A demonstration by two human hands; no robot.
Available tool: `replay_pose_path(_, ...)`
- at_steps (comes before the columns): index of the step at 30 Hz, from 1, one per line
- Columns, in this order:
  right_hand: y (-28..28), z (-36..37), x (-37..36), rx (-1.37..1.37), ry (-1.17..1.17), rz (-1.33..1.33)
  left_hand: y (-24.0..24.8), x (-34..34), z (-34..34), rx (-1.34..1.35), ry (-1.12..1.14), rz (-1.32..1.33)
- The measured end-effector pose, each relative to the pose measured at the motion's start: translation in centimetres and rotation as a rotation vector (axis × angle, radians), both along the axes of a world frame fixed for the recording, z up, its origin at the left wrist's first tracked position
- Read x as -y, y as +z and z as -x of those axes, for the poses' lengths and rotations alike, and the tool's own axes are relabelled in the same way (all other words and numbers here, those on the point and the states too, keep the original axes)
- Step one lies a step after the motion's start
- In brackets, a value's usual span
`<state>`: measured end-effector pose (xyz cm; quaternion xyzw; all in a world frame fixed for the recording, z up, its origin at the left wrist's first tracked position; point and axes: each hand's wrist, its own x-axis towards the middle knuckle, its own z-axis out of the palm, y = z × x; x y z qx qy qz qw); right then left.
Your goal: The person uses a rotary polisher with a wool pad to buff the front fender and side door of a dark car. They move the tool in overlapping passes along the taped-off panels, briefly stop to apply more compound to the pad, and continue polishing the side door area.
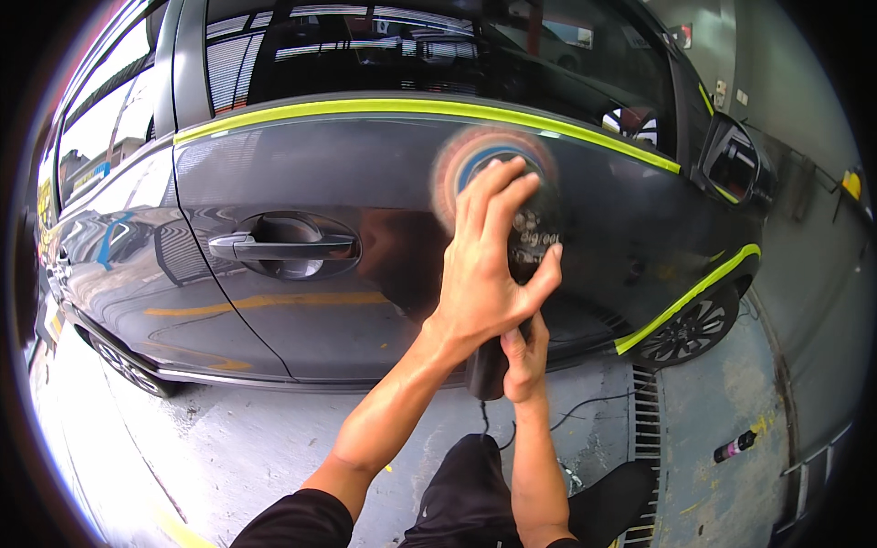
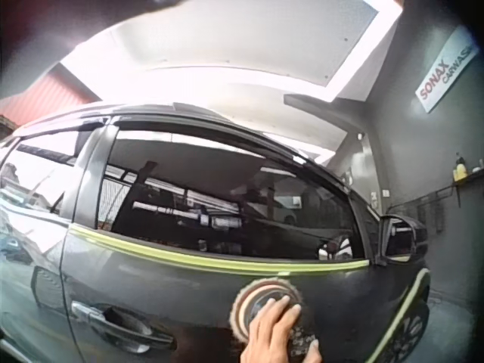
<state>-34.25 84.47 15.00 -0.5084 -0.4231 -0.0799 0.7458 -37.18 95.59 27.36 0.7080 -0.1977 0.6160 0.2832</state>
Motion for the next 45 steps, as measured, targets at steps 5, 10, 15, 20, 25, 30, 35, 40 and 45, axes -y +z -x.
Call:
replay_pose_path(5,-3.1,-0.5,-2.2,0.031,0.031,-0.01,-2.3,-2.0,1.6,0.105,0.073,-0.032)
replay_pose_path(10,-4.0,-0.3,-5.9,0.111,0.063,-0.016,-4.1,-5.7,3.8,0.193,0.131,-0.033)
replay_pose_path(15,-2.2,0.6,-7.9,0.203,0.067,0.058,-5.0,-8.5,4.8,0.262,0.162,-0.019)
replay_pose_path(20,-0.1,2.3,-9.7,0.237,0.034,0.031,-4.7,-10.5,6.0,0.299,0.184,-0.012)
replay_pose_path(25,0.0,1.7,-10.7,0.321,0.042,0.116,-4.4,-12.3,7.1,0.342,0.218,0.008)
replay_pose_path(30,2.6,4.0,-12.4,0.316,0.054,0.109,-3.2,-14.2,8.4,0.382,0.225,0.03)
replay_pose_path(35,4.5,5.0,-13.6,0.35,0.099,0.212,-2.3,-16.1,9.7,0.427,0.258,0.08)
replay_pose_path(40,6.5,6.9,-15.5,0.336,0.151,0.287,-1.4,-18.2,11.3,0.456,0.212,0.17)
replay_pose_path(45,8.4,8.0,-17.8,0.378,0.175,0.361,-0.1,-20.8,13.9,0.492,0.321,0.178)
